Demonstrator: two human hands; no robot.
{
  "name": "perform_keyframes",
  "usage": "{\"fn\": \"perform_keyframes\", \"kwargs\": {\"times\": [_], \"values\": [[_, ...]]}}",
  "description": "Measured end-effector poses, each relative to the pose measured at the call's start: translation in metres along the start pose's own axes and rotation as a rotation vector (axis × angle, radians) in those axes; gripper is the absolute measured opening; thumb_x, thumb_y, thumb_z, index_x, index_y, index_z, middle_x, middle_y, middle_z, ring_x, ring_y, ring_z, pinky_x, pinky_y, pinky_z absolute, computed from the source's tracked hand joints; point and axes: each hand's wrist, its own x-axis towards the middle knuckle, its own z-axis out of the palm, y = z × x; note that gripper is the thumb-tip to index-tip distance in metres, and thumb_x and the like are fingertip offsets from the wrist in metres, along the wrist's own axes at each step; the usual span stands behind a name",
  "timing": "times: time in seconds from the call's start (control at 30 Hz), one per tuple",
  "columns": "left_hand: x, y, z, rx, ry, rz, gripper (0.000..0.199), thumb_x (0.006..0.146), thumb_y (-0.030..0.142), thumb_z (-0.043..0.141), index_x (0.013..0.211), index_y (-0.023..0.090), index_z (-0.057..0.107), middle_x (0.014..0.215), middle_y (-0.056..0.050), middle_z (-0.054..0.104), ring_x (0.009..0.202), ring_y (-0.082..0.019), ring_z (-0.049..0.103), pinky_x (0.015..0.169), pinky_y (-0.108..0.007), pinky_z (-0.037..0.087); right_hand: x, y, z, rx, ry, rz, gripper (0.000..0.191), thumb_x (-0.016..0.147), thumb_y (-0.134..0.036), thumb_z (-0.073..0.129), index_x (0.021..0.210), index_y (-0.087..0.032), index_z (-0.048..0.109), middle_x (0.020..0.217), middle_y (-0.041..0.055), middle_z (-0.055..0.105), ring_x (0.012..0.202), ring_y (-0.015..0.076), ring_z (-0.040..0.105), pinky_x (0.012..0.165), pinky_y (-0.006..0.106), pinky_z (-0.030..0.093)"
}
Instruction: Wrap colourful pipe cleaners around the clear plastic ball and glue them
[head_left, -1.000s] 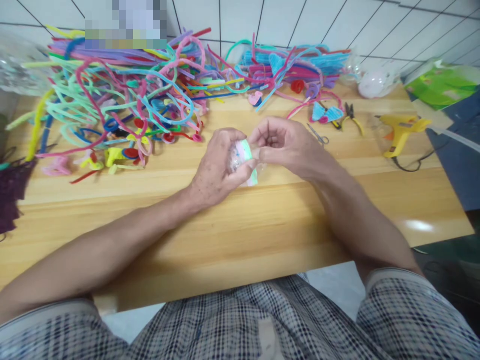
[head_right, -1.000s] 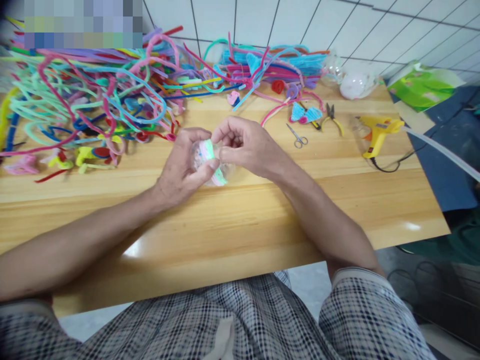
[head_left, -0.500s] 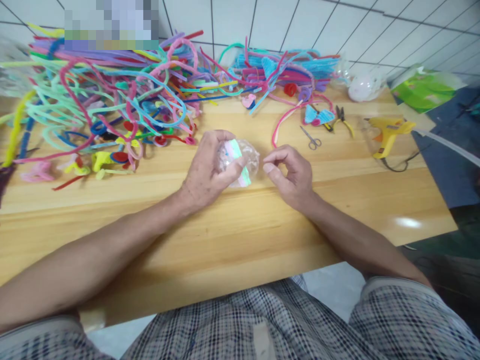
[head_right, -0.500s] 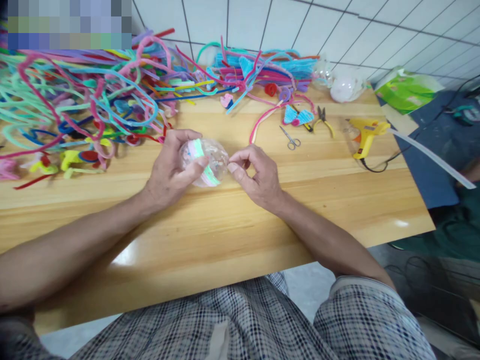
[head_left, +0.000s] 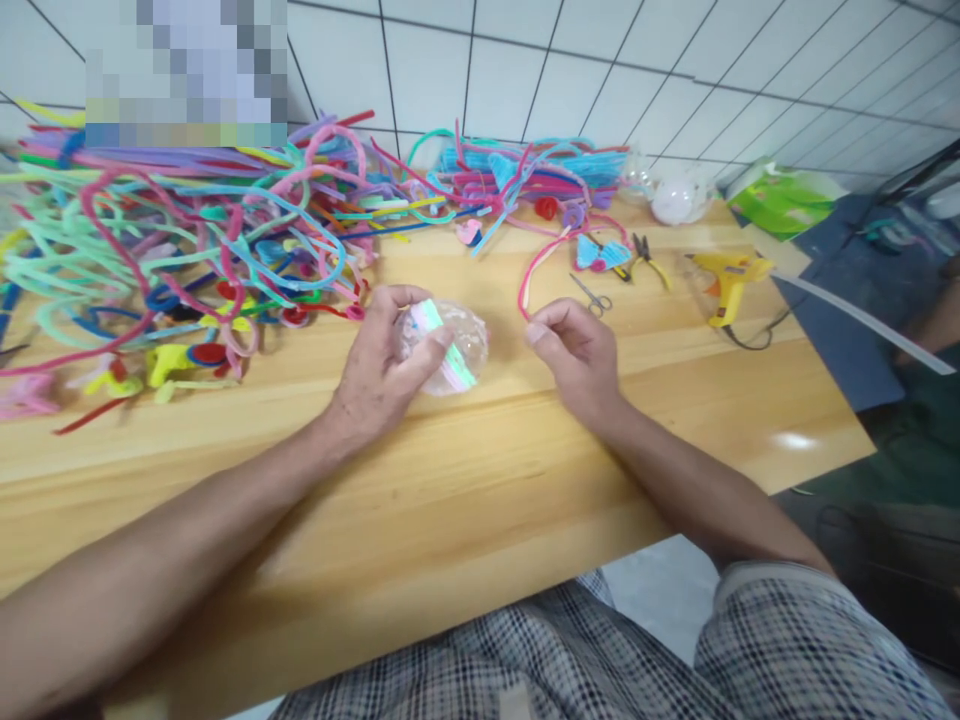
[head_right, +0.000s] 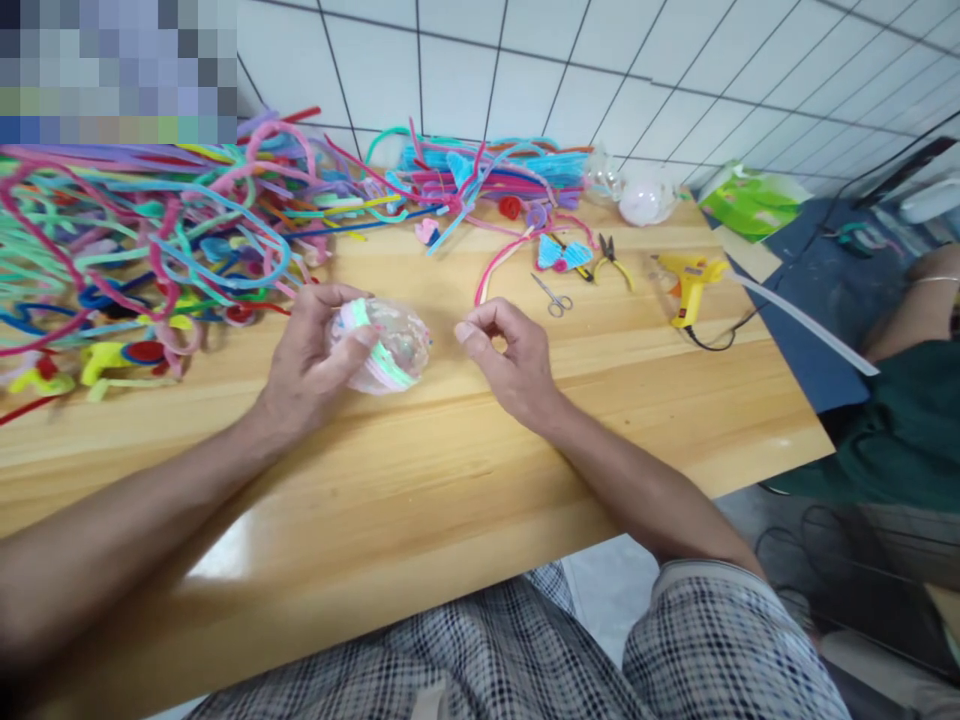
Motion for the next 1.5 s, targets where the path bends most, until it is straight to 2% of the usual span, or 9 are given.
{"fn": "perform_keyframes", "kwargs": {"times": [0.1,0.23,0.37,0.53,0.7,0.9,1.03,1.13,1.5], "values": [[-0.001,-0.001,-0.001,0.04,0.006,0.022,0.058,0.107,0.078,0.073,0.132,0.027,0.064,0.11,-0.003,0.069,0.09,-0.021,0.065,0.078,-0.037,0.059,0.009,-0.014,-0.009,-0.032,0.013,0.002,0.021,0.103,-0.036,0.075,0.086,-0.026,0.069,0.081,-0.0021,0.069,0.076,0.0169,0.062,0.078,0.035,0.054],[-0.001,-0.005,-0.001,0.042,0.002,0.04,0.057,0.108,0.078,0.071,0.134,0.028,0.064,0.11,-0.003,0.069,0.09,-0.021,0.065,0.078,-0.036,0.058,0.033,-0.012,-0.04,-0.322,-0.143,0.047,0.014,0.097,-0.032,0.08,0.087,-0.026,0.074,0.084,0.0,0.076,0.078,0.0198,0.067,0.078,0.037,0.055],[0.001,-0.008,0.001,0.025,0.019,0.107,0.052,0.109,0.073,0.075,0.132,0.029,0.064,0.105,-0.002,0.069,0.084,-0.019,0.064,0.072,-0.034,0.056,0.058,0.021,-0.087,-0.753,-0.11,0.179,0.01,0.093,-0.028,0.083,0.087,-0.027,0.075,0.101,0.0071,0.085,0.094,0.0284,0.076,0.094,0.046,0.059],[0.002,-0.007,0.0,0.033,0.002,0.119,0.05,0.109,0.073,0.075,0.132,0.029,0.064,0.103,-0.002,0.069,0.084,-0.02,0.063,0.07,-0.035,0.055,0.065,0.066,-0.119,-0.947,-0.07,0.386,0.012,0.095,-0.033,0.085,0.096,-0.026,0.075,0.122,0.0158,0.085,0.118,0.0369,0.077,0.105,0.053,0.061],[-0.001,-0.002,-0.004,0.025,-0.046,0.052,0.049,0.111,0.073,0.071,0.136,0.032,0.063,0.108,-0.003,0.068,0.088,-0.022,0.066,0.076,-0.04,0.058,0.064,0.081,-0.118,-0.993,-0.138,0.354,0.018,0.096,-0.027,0.082,0.082,-0.027,0.07,0.108,0.0136,0.082,0.116,0.0363,0.074,0.107,0.052,0.058],[-0.001,-0.001,-0.003,0.057,-0.038,0.053,0.058,0.11,0.079,0.068,0.136,0.027,0.062,0.112,-0.005,0.07,0.092,-0.021,0.066,0.079,-0.037,0.06,0.065,0.078,-0.122,-0.93,-0.235,0.396,0.037,0.097,-0.027,0.081,0.065,-0.029,0.064,0.071,0.0051,0.065,0.082,0.0263,0.064,0.08,0.041,0.047],[-0.002,-0.003,0.001,0.038,-0.026,0.04,0.055,0.111,0.077,0.067,0.137,0.028,0.061,0.117,-0.006,0.071,0.097,-0.022,0.067,0.086,-0.039,0.061,0.059,0.077,-0.123,-0.885,-0.204,0.352,0.035,0.099,-0.031,0.082,0.072,-0.031,0.06,0.066,0.0007,0.062,0.068,0.02,0.055,0.069,0.04,0.037],[-0.002,-0.005,0.002,0.031,-0.022,0.029,0.05,0.112,0.071,0.068,0.137,0.029,0.061,0.121,-0.007,0.071,0.101,-0.024,0.069,0.09,-0.042,0.06,0.055,0.071,-0.118,-0.76,-0.184,0.379,0.019,0.094,-0.025,0.083,0.088,-0.029,0.065,0.074,0.0,0.071,0.069,0.0213,0.062,0.069,0.038,0.042],[0.005,-0.002,0.005,0.038,-0.03,0.086,0.037,0.108,0.051,0.072,0.132,0.026,0.061,0.129,-0.009,0.073,0.121,-0.029,0.07,0.111,-0.048,0.058,0.024,-0.032,-0.059,-0.106,-0.221,0.235,0.023,0.086,-0.04,0.097,0.081,-0.028,0.078,0.069,-0.0013,0.075,0.059,0.0166,0.067,0.059,0.031,0.054]]}}
